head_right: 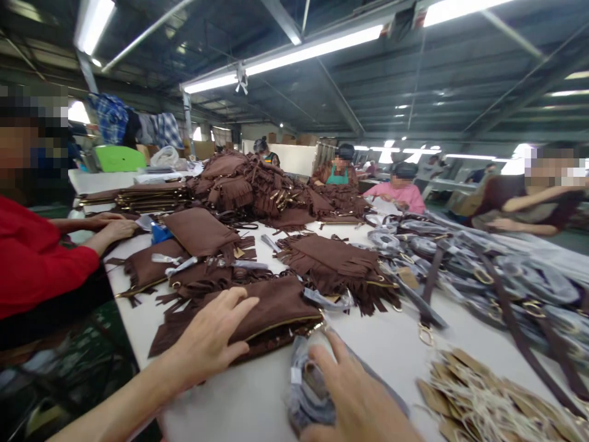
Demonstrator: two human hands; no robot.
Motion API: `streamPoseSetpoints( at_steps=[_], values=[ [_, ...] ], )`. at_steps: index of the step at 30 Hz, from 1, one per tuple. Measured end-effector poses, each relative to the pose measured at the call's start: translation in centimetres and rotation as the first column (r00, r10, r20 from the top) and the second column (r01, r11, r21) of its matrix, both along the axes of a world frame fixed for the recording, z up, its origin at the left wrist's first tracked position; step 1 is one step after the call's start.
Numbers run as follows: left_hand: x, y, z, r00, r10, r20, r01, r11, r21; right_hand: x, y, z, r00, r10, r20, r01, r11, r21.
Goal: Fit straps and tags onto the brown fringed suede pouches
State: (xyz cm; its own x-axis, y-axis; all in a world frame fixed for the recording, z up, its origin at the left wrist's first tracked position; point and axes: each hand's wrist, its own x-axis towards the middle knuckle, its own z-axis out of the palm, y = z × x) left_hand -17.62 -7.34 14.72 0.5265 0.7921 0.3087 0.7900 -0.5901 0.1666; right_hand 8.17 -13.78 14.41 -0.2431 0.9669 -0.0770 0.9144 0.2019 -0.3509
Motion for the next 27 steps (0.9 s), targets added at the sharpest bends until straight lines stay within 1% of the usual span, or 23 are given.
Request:
streamPoseSetpoints(
  at_steps=[2,4,5,6,8,10,12,14,15,16,18,19,20,22,24,26,27],
  values=[
    [-2.6,-0.4,-0.4,0.989,0.044,-0.14,-0.058,0.993,-0.1,0.4,-1.5,-2.0,0.997,0.017,0.073,-0.018,1.0,0.014],
    [-4.2,-0.2,-1.1,0.979,0.043,-0.199,-0.077,0.983,-0.166,0.6,-2.0,-3.7,0.995,0.051,0.087,-0.058,0.996,0.073],
    [-4.7,0.1,-1.4,0.98,0.039,-0.197,-0.074,0.982,-0.176,0.7,-1.9,-4.0,0.995,0.069,0.072,-0.076,0.993,0.093],
    [-4.9,0.3,-1.5,0.983,0.035,-0.181,-0.067,0.982,-0.176,0.8,-1.8,-4.0,0.996,0.072,0.052,-0.077,0.992,0.102],
    [-4.9,0.8,-1.2,0.99,0.024,-0.142,-0.046,0.987,-0.157,0.9,-1.5,-2.7,0.998,0.062,0.002,-0.061,0.994,0.09],
    [-4.5,0.8,-0.4,0.995,0.007,-0.102,-0.021,0.991,-0.135,0.5,-1.5,-0.5,0.995,0.073,-0.063,-0.068,0.994,0.087],
    [-4.0,0.4,0.5,0.998,0.006,-0.059,-0.012,0.994,-0.109,-0.8,-1.5,1.4,0.985,0.118,-0.123,-0.104,0.988,0.115],
    [-3.4,0.0,1.1,1.0,-0.003,-0.014,0.002,0.995,-0.095,-2.9,-0.9,2.3,0.981,0.142,-0.131,-0.121,0.981,0.154],
    [-3.2,-0.2,1.3,1.0,-0.021,0.009,0.022,0.995,-0.095,-4.2,-0.2,2.2,0.986,0.123,-0.115,-0.103,0.981,0.166],
    [-2.9,-0.4,1.5,0.998,-0.044,0.036,0.048,0.994,-0.097,-5.5,0.8,1.8,0.991,0.088,-0.096,-0.07,0.981,0.179],
    [-2.6,-0.3,1.6,0.991,-0.089,0.1,0.099,0.99,-0.103,-8.0,3.4,0.5,0.994,-0.004,-0.106,0.028,0.975,0.219],
    [-2.6,-0.2,1.7,0.986,-0.107,0.128,0.122,0.986,-0.112,-9.0,4.8,-0.4,0.988,-0.015,-0.151,0.054,0.964,0.259],
    [-2.6,0.1,1.6,0.981,-0.121,0.151,0.141,0.982,-0.127,-9.7,6.0,-1.4,0.977,0.005,-0.211,0.056,0.957,0.285],
    [-3.0,0.6,1.5,0.973,-0.135,0.19,0.169,0.97,-0.176,-10.6,8.1,-3.3,0.938,0.108,-0.328,-0.001,0.95,0.311],
    [-3.6,1.0,1.2,0.965,-0.129,0.229,0.185,0.952,-0.243,-10.7,9.3,-5.0,0.908,0.219,-0.358,-0.098,0.94,0.326],
    [-4.1,1.1,0.8,0.958,-0.097,0.27,0.178,0.939,-0.295,-10.4,9.7,-6.0,0.921,0.272,-0.28,-0.165,0.921,0.352],
    [-4.3,1.1,0.7,0.955,-0.084,0.284,0.176,0.933,-0.313,-10.3,9.7,-6.2,0.938,0.272,-0.215,-0.182,0.914,0.362]
  ],
)
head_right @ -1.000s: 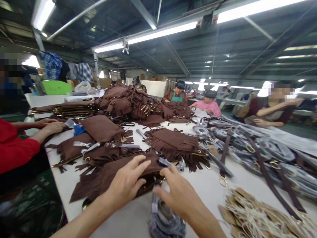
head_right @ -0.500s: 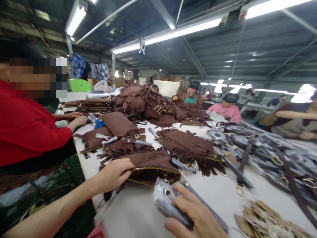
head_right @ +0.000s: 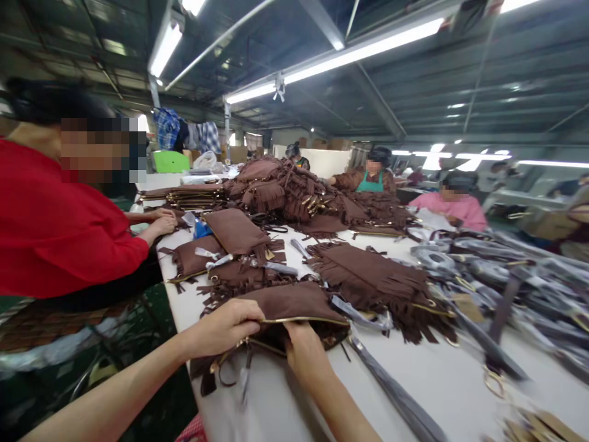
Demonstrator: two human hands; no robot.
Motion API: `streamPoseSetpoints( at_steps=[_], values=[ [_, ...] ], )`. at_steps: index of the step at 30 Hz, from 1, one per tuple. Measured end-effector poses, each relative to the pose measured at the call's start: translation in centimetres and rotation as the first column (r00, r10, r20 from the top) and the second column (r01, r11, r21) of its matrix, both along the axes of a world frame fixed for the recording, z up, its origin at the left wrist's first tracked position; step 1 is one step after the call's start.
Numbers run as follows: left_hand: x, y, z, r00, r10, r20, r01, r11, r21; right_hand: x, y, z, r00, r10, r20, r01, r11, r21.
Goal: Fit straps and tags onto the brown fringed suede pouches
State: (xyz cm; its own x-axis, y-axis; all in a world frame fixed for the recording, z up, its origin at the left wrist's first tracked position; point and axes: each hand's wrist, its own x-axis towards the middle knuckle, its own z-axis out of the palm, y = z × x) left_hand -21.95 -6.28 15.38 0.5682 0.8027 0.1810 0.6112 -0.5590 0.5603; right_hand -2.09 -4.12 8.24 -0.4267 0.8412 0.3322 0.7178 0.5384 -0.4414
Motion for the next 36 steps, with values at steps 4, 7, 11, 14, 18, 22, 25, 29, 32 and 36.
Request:
streamPoseSetpoints(
  at_steps=[4,7,11,14,18,22,25,29,32,36],
  values=[
    [-1.5,-1.5,0.1,0.999,0.017,0.038,-0.015,0.998,-0.059,0.5,-2.1,1.2,0.968,-0.112,0.226,0.091,0.99,0.104],
    [-3.1,-3.7,-0.2,0.999,0.032,0.023,-0.031,0.998,-0.051,0.0,-5.4,2.2,0.976,-0.115,0.187,0.089,0.985,0.145],
    [-4.0,-6.0,-3.0,0.991,0.095,-0.091,-0.079,0.984,0.162,-2.8,-9.5,2.2,0.99,0.004,0.14,0.008,0.996,-0.087],
    [-3.2,-6.2,-5.5,0.954,0.212,-0.211,-0.148,0.948,0.283,-5.2,-10.6,2.0,0.976,-0.042,0.213,0.091,0.969,-0.23],
    [-2.4,-5.4,-7.0,0.901,0.282,-0.33,-0.108,0.882,0.458,-5.6,-9.8,2.9,0.956,-0.05,0.288,0.138,0.946,-0.292],
    [-2.5,-4.9,-6.7,0.913,0.291,-0.286,-0.042,0.763,0.645,-4.3,-8.4,5.3,0.966,-0.014,0.256,0.088,0.956,-0.281],
    [-2.8,-4.4,-5.9,0.916,0.305,-0.26,-0.062,0.75,0.659,-2.5,-6.5,7.0,0.945,-0.027,0.325,0.1,0.973,-0.208],
    [-4.7,-3.7,-5.7,0.919,0.35,-0.183,-0.14,0.723,0.677,3.9,-2.6,7.8,0.881,-0.271,0.388,0.34,0.932,-0.121],
    [-7.0,-3.3,-6.3,0.922,0.329,-0.202,-0.137,0.768,0.625,9.5,-0.8,7.4,0.855,-0.329,0.4,0.413,0.899,-0.145],
    [-7.6,-3.4,-6.8,0.897,0.354,-0.263,-0.125,0.776,0.618,12.8,-1.3,6.6,0.897,-0.202,0.393,0.313,0.918,-0.244]
  ],
)
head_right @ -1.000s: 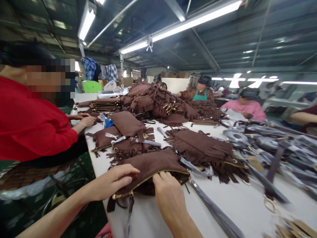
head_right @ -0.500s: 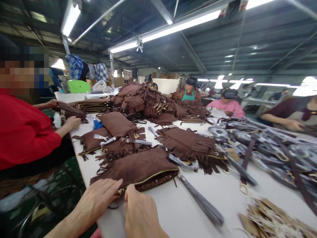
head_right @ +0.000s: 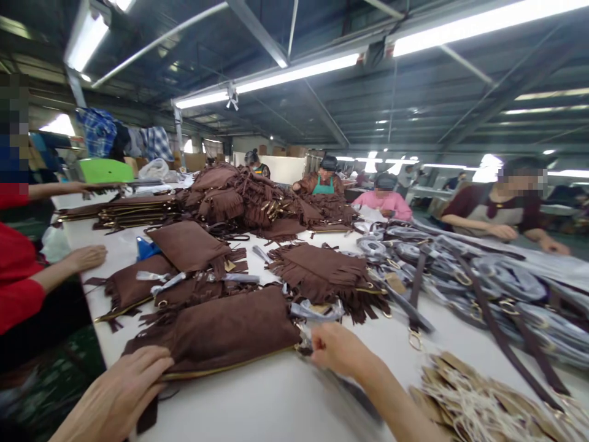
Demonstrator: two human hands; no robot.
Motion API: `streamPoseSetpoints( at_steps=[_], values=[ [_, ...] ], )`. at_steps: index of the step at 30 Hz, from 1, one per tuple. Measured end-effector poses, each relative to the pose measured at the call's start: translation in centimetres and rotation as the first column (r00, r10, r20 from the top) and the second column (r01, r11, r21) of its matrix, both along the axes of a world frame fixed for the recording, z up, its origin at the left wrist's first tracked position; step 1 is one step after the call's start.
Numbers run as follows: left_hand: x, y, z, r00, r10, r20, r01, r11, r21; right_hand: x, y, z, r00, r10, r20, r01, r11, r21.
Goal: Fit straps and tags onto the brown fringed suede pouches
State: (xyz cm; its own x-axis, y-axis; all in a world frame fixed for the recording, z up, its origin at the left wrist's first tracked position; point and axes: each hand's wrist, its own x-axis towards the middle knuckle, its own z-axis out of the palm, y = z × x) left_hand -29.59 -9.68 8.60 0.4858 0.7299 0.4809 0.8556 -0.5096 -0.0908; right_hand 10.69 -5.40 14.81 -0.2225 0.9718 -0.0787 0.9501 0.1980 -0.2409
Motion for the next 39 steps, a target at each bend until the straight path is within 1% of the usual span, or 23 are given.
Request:
streamPoseSetpoints(
  at_steps=[1,3,5,7,9,10,11,13,14,15,18,20,22,23,24,26,28,30,31,33,34,36,39],
  values=[
    [0.7,-0.1,0.0,1.0,0.015,-0.015,-0.014,1.0,0.021,0.1,-0.2,-0.2,1.0,0.01,-0.014,-0.01,1.0,0.012],
    [3.2,-0.1,0.0,0.998,0.024,-0.053,-0.023,0.999,0.03,0.0,-0.2,-0.5,0.999,-0.005,-0.049,0.009,0.996,0.084],
    [6.4,0.3,-0.2,0.993,0.037,-0.109,-0.038,0.999,-0.013,-0.2,0.3,-1.2,0.996,-0.021,-0.086,0.034,0.988,0.149],
    [9.3,1.0,-0.4,0.985,0.071,-0.155,-0.079,0.996,-0.045,-0.2,1.1,-2.1,0.993,0.014,-0.114,0.005,0.986,0.164],
    [10.7,2.1,0.1,0.987,0.073,-0.145,-0.085,0.993,-0.081,0.2,1.8,-3.2,0.97,0.051,-0.237,-0.008,0.983,0.182],
    [10.6,2.7,0.8,0.991,0.066,-0.115,-0.079,0.991,-0.11,0.5,2.1,-3.8,0.936,0.04,-0.349,0.022,0.985,0.171],
    [10.1,3.2,1.6,0.996,0.063,-0.07,-0.073,0.987,-0.144,0.9,2.3,-4.3,0.882,-0.001,-0.472,0.071,0.989,0.131],
    [8.2,4.3,4.0,0.995,0.085,0.044,-0.073,0.975,-0.21,1.7,2.6,-5.2,0.746,-0.137,-0.651,0.166,0.986,-0.017],
    [7.1,4.7,5.3,0.989,0.104,0.103,-0.078,0.969,-0.236,2.1,2.6,-5.5,0.701,-0.2,-0.685,0.191,0.977,-0.091],
    [6.0,5.0,6.6,0.98,0.126,0.156,-0.082,0.962,-0.262,2.4,2.7,-5.8,0.674,-0.242,-0.698,0.202,0.969,-0.142],
    [4.0,5.6,10.1,0.952,0.176,0.25,-0.083,0.935,-0.344,2.8,2.8,-6.0,0.644,-0.258,-0.72,0.192,0.966,-0.174],
    [3.8,5.7,11.7,0.945,0.189,0.269,-0.072,0.917,-0.392,2.7,2.7,-5.7,0.633,-0.251,-0.732,0.18,0.968,-0.175],
    [4.1,5.6,12.7,0.943,0.182,0.278,-0.046,0.899,-0.435,2.3,2.2,-4.9,0.619,-0.232,-0.751,0.15,0.973,-0.177],
    [4.3,5.7,13.0,0.943,0.174,0.284,-0.027,0.89,-0.455,2.0,1.8,-4.3,0.596,-0.217,-0.773,0.113,0.976,-0.187],
    [4.4,5.8,13.3,0.942,0.163,0.293,-0.005,0.88,-0.475,1.6,1.2,-3.6,0.562,-0.196,-0.804,0.061,0.979,-0.196],
    [4.6,6.1,13.5,0.94,0.126,0.318,0.054,0.864,-0.501,0.6,0.0,-1.9,0.465,-0.131,-0.876,-0.065,0.981,-0.181],
    [4.8,6.5,13.7,0.94,0.073,0.332,0.116,0.849,-0.516,-0.8,-1.2,-0.2,0.366,-0.019,-0.93,-0.189,0.977,-0.094],
    [4.9,7.0,14.0,0.943,0.028,0.332,0.162,0.832,-0.531,-2.2,-2.2,1.2,0.331,0.114,-0.937,-0.262,0.965,0.025],
    [5.0,7.2,14.3,0.945,0.012,0.328,0.178,0.822,-0.541,-2.9,-2.5,1.7,0.338,0.165,-0.927,-0.265,0.961,0.074],
    [5.4,7.4,14.9,0.948,-0.014,0.319,0.203,0.797,-0.569,-4.1,-2.8,2.4,0.377,0.212,-0.902,-0.216,0.967,0.136],
    [5.6,7.4,15.3,0.95,-0.025,0.31,0.21,0.786,-0.581,-4.4,-2.8,2.6,0.389,0.214,-0.896,-0.184,0.971,0.152],
    [6.1,7.0,15.9,0.96,-0.054,0.276,0.215,0.775,-0.594,-4.8,-2.7,2.5,0.383,0.198,-0.902,-0.139,0.978,0.156],
    [7.1,5.7,15.9,0.969,-0.101,0.227,0.219,0.776,-0.591,-4.8,-2.7,1.7,0.393,0.159,-0.906,-0.1,0.987,0.129]
  ],
)
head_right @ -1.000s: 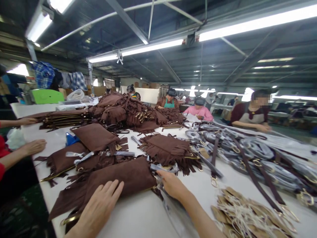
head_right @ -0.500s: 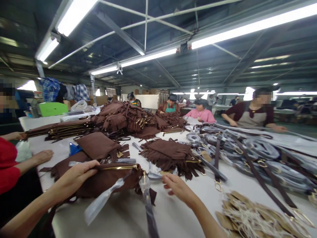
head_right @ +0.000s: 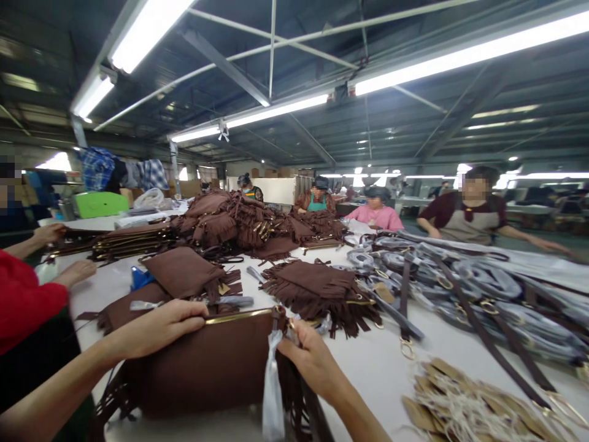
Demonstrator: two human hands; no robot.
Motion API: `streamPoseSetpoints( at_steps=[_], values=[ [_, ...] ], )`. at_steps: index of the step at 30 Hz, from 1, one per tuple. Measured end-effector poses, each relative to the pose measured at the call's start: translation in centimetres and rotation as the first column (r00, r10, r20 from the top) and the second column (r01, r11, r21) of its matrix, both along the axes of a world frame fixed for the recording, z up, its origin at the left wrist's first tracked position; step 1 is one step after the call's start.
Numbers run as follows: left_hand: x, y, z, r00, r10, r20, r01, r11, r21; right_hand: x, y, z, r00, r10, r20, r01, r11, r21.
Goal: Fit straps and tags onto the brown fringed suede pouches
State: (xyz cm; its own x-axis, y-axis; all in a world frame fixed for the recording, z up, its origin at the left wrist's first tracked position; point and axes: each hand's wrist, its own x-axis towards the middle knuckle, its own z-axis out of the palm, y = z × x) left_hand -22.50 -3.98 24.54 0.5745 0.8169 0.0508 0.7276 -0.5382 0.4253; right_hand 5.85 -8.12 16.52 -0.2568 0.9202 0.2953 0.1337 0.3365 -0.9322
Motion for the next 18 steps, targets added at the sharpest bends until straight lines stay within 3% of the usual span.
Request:
streamPoseSetpoints(
  at_steps=[7,10,13,15,18],
  values=[
    [2.7,-3.6,-3.3,0.973,0.076,-0.22,-0.047,0.99,0.136,1.2,-0.5,-2.6,0.998,0.055,0.041,-0.051,0.995,-0.089],
    [2.5,-3.4,-2.6,0.994,0.013,-0.11,-0.005,0.997,0.075,3.0,-0.6,-2.9,0.999,0.047,0.015,-0.044,0.986,-0.162],
    [-0.7,-1.2,-0.1,0.987,0.052,0.149,-0.046,0.998,-0.045,5.4,-0.7,-2.8,0.999,0.009,-0.038,-0.018,0.967,-0.254],
    [-4.4,1.4,1.8,0.951,0.191,0.244,-0.191,0.981,-0.022,6.8,-0.5,-3.0,0.998,-0.054,-0.023,0.044,0.951,-0.305],
    [-9.5,5.9,3.1,0.868,0.44,0.229,-0.469,0.878,0.092,8.2,0.1,-3.7,0.979,-0.133,0.151,0.178,0.923,-0.342]
  ],
)
